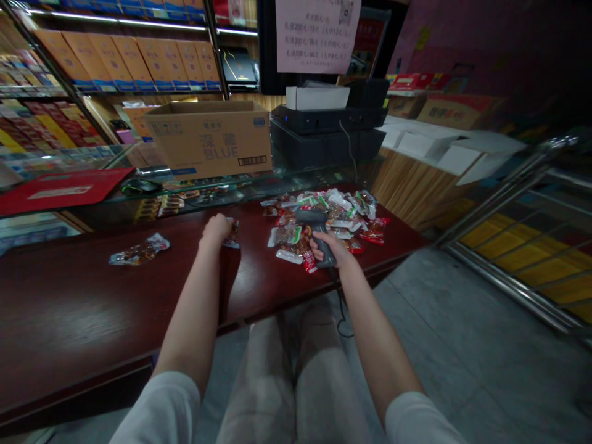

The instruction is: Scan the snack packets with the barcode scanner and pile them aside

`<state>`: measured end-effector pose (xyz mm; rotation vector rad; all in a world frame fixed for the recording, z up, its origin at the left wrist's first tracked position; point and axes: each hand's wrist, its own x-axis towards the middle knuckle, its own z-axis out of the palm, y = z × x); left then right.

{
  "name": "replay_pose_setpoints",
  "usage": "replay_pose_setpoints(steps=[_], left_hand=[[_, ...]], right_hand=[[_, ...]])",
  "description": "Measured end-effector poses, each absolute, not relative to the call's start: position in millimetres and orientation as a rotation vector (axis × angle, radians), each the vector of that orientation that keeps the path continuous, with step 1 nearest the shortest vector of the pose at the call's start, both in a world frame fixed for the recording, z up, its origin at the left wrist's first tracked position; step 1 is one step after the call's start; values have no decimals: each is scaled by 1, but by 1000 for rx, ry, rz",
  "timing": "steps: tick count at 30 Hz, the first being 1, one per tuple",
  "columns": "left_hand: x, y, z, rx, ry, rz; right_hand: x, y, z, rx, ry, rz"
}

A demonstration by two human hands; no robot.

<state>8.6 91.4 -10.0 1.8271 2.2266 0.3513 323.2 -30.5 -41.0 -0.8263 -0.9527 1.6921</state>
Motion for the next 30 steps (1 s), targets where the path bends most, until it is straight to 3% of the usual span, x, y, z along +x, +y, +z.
replay_pose_setpoints(steps=[6,10,13,17,22,30], left_hand=[[-23,59,-1,1878,2459,264],[-33,37,-3,2046,2563,508],[-4,31,-10,2354,2135,707],[65,36,-25,2570,1305,608],[104,47,-39,2396,1362,368],[82,52,-56,1778,1105,1209]], right_hand=[[323,-28,-42,-821,-970,1692],[323,-28,-44,-814,-970,1686],[323,-28,-43,-801,-973,1683],[323,-28,-41,-801,-973,1692],[323,-26,-42,-802,-935,1707],[322,-27,-44,-816,-958,1684]])
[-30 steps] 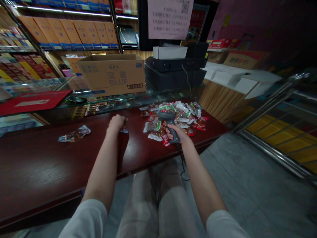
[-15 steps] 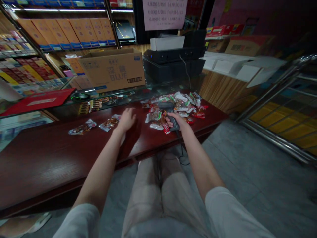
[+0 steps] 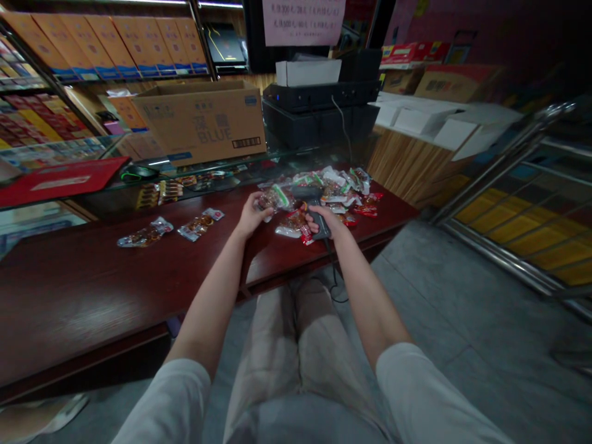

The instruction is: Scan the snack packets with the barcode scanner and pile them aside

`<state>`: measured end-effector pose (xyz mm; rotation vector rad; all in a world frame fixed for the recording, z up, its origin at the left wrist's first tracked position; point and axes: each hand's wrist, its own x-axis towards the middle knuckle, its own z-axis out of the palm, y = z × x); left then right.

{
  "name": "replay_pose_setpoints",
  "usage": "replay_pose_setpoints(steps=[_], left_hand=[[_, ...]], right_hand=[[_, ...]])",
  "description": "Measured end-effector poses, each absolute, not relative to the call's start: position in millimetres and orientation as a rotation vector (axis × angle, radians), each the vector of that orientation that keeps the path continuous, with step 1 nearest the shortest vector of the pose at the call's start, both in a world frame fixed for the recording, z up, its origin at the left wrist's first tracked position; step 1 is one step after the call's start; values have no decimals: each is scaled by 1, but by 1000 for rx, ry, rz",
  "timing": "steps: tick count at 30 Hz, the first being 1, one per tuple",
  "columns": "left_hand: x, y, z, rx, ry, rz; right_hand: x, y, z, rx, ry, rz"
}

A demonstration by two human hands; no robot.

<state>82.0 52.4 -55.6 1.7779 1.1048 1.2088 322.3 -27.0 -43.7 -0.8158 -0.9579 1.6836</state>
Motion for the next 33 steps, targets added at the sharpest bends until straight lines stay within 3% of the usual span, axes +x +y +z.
replay_pose_setpoints(steps=[6,17,33], left_hand=[[84,54,-55,1538,1106,1505],[87,56,-59,1401,1073,1575],[87,45,-41,1491,1379,1497]], right_hand=[[323,-30,-41,-826,-988,1702],[323,-32,-43,-827,-1042,1695],[319,-38,-37,-793,-1038,1657]])
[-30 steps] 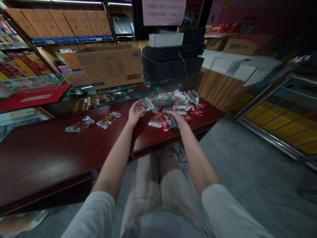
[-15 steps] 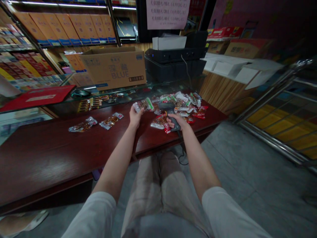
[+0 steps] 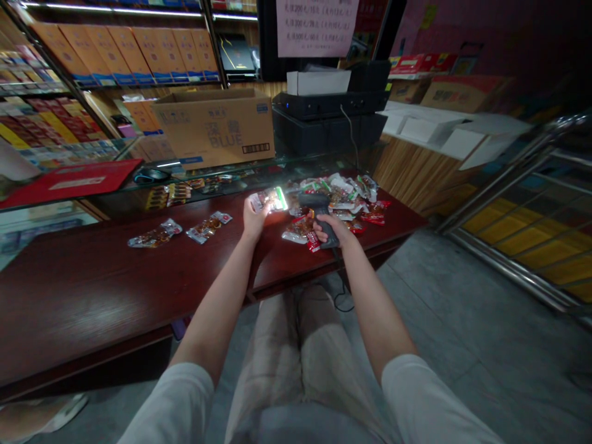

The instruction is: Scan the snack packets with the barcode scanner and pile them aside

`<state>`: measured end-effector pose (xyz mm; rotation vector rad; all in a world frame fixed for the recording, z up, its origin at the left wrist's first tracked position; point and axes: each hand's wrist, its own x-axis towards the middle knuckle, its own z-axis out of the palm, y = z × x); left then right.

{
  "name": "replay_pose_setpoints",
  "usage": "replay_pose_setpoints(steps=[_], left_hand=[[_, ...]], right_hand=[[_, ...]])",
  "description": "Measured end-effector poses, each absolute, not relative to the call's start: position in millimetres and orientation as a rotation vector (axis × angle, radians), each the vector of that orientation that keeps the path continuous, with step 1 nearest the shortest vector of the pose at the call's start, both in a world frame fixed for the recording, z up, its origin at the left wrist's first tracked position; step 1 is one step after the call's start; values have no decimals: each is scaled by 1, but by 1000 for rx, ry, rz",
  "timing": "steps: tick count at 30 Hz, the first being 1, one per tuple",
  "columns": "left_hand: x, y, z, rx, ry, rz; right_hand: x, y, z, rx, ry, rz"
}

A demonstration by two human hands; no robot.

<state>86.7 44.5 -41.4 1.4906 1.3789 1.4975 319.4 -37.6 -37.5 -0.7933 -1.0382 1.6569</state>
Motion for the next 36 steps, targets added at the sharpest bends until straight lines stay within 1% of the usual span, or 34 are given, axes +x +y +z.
replay_pose_setpoints(steps=[3,6,9,12,15,19,22,25,28,32,36], left_hand=[[69,51,-38,1530,1501,1404],[37,52,-27,1691,1721,1130],[0,46,-14,1874,1926,838],[-31,40,-7,2005,2103,606],[-49,38,-8,2095,2216,435],[-53,35,-11,2091,2384,365],[-39,29,-9,2067,2467,499],[-5,27,-8,2265,2298,680],[47,39,-12,2462,1895,766],[115,69,-27,2492,1400,746],[146,91,-41,2493,1193,682]], right_hand=[[318,-40,-34,-780,-1042,1635],[316,-44,-30,-750,-1012,1552],[314,-50,-26,-757,-982,1396],[313,-55,-22,-818,-982,1261],[314,-56,-21,-842,-975,1202],[323,-46,-24,-804,-937,1228],[333,-35,-23,-773,-912,1299],[342,-23,-20,-691,-904,1423],[345,-13,-19,-611,-884,1518],[343,-6,-23,-635,-878,1556],[343,-6,-30,-624,-902,1593]])
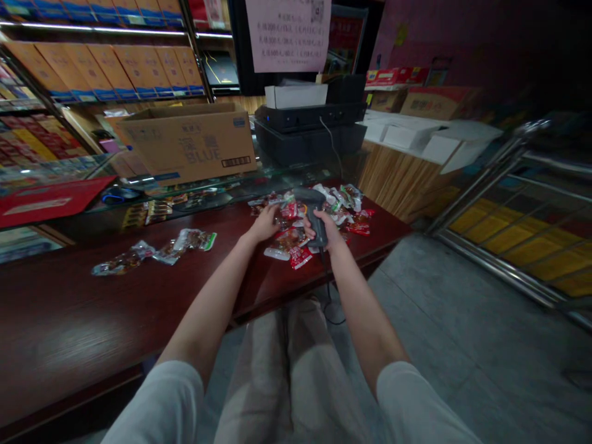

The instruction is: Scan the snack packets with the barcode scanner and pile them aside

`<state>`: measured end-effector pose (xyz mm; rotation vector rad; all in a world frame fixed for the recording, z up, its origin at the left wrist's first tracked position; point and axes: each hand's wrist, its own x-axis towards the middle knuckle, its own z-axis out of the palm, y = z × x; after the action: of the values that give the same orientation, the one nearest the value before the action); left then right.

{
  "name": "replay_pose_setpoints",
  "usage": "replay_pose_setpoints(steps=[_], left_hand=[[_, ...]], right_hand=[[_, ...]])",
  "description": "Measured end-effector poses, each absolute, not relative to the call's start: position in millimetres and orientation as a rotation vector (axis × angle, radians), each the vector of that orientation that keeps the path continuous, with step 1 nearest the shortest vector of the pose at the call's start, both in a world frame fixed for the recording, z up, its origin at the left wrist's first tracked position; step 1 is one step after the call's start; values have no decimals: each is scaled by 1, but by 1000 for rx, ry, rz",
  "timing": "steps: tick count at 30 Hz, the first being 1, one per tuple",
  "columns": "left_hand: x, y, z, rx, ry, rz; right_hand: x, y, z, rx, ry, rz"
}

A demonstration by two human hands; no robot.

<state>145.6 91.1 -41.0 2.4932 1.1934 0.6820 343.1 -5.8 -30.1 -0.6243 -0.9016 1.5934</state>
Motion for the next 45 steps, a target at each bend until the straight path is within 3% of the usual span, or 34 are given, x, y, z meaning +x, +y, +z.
replay_pose_setpoints(steps=[6,10,16,25,33,45], left_hand=[[137,88,-46,2542,1382,583],[132,79,-41,2453,1333,804],[116,71,-34,1702,1179,1248],[81,64,-38,1098,726,1412],[68,56,-36,897,705,1380],[58,43,-22,699,502,1180]], right_hand=[[344,-8,-33,-580,-881,1588],[342,-10,-31,-621,-893,1577],[341,-15,-29,-649,-876,1563],[328,-1,-17,-601,-982,1674],[290,6,-23,-529,-1097,1879],[296,-5,-24,-558,-1120,1885]])
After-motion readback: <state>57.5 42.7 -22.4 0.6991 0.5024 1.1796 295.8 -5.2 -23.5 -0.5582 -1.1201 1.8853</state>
